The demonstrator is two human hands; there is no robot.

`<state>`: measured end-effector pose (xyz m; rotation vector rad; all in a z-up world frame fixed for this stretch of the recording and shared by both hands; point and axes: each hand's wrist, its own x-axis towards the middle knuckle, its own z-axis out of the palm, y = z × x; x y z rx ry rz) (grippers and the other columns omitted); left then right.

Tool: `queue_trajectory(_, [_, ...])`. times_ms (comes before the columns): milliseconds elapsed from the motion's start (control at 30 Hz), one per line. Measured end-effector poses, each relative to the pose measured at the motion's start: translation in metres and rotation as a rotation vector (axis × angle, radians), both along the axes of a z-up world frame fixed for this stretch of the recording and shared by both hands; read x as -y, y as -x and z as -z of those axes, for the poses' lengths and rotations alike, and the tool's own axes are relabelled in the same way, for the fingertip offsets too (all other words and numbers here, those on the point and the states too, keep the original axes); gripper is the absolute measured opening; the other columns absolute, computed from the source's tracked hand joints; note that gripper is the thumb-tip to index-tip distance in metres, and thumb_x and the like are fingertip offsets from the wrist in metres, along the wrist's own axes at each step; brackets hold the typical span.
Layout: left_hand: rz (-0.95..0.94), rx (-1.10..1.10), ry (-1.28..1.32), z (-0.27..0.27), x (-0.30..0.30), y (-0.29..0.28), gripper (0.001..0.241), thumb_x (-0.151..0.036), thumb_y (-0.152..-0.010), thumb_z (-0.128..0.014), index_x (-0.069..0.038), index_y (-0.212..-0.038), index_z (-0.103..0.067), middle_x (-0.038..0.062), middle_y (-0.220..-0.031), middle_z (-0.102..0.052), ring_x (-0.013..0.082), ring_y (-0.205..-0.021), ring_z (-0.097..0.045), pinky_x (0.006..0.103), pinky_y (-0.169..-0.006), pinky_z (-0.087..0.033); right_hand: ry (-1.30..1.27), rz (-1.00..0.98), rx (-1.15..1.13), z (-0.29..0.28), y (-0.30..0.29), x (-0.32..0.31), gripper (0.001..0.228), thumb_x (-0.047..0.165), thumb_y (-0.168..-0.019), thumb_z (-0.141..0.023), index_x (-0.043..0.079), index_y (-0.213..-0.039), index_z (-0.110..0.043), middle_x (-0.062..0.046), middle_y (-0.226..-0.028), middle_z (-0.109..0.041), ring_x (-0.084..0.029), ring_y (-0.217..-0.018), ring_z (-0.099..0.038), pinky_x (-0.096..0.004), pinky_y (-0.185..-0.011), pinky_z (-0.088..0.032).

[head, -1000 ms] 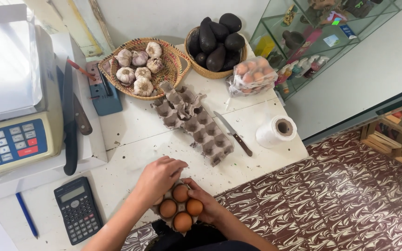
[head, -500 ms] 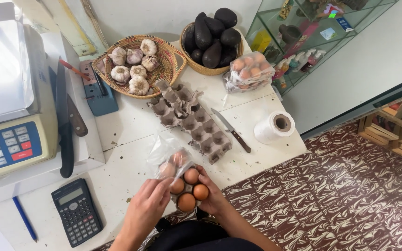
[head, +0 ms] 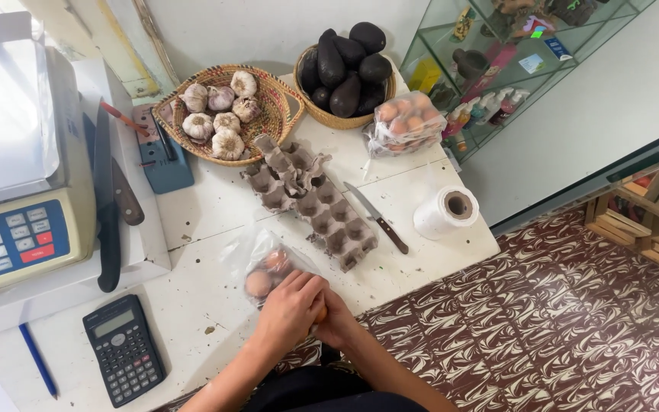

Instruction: The person is transferring eggs from a tray into a plastic bag, tying the bag, and then cutting a cardboard egg carton using a knife.

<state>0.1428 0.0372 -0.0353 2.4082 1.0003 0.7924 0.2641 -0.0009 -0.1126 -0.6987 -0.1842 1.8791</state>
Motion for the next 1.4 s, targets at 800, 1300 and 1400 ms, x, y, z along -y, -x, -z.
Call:
queue_trajectory(800, [-0.17, 0.2, -0.114, 0.022, 0.02, 0.029, 0.014, -0.007, -0.088, -0.068, -0.006, -0.097, -0.057, 0.013, -0.105, -0.056, 0.0287, -0.096, -0.053, 0.0406, -0.083, -0.047, 0.312, 0.062, 0.505, -0.085, 0.007, -0.006, 0.043, 0.023, -0.1, -0.047, 0.024, -0.141, -0.037, -0.012, -0.092, -0.06, -0.023, -0.084, -0.059, -0.039, -0.077, -0.052])
queue_trajectory(1300, [-0.47, 0.525, 0.543, 0.046, 0.06, 0.062, 0.041, -0.003, -0.089, -0.056, -0.007, -0.129, -0.054, 0.017, -0.139, -0.036, 0.028, -0.136, -0.045, 0.0372, -0.114, -0.044, -0.105, -0.483, 0.738, -0.105, -0.019, -0.001, 0.095, 0.002, -0.091, -0.049, 0.036, -0.157, 0.01, -0.02, -0.159, -0.013, -0.031, -0.135, -0.045, -0.042, -0.11, -0.042])
queue_trajectory(1400, [-0.546, 0.597, 0.545, 0.044, 0.052, 0.065, 0.033, -0.004, -0.095, -0.056, -0.008, -0.127, -0.062, 0.014, -0.133, -0.039, 0.0244, -0.127, -0.054, 0.0353, -0.109, -0.052, -0.147, -0.674, 0.977, -0.12, -0.024, -0.004, 0.107, 0.004, -0.09, -0.062, 0.035, -0.158, 0.014, -0.019, -0.16, -0.016, -0.028, -0.136, -0.049, -0.041, -0.111, -0.044])
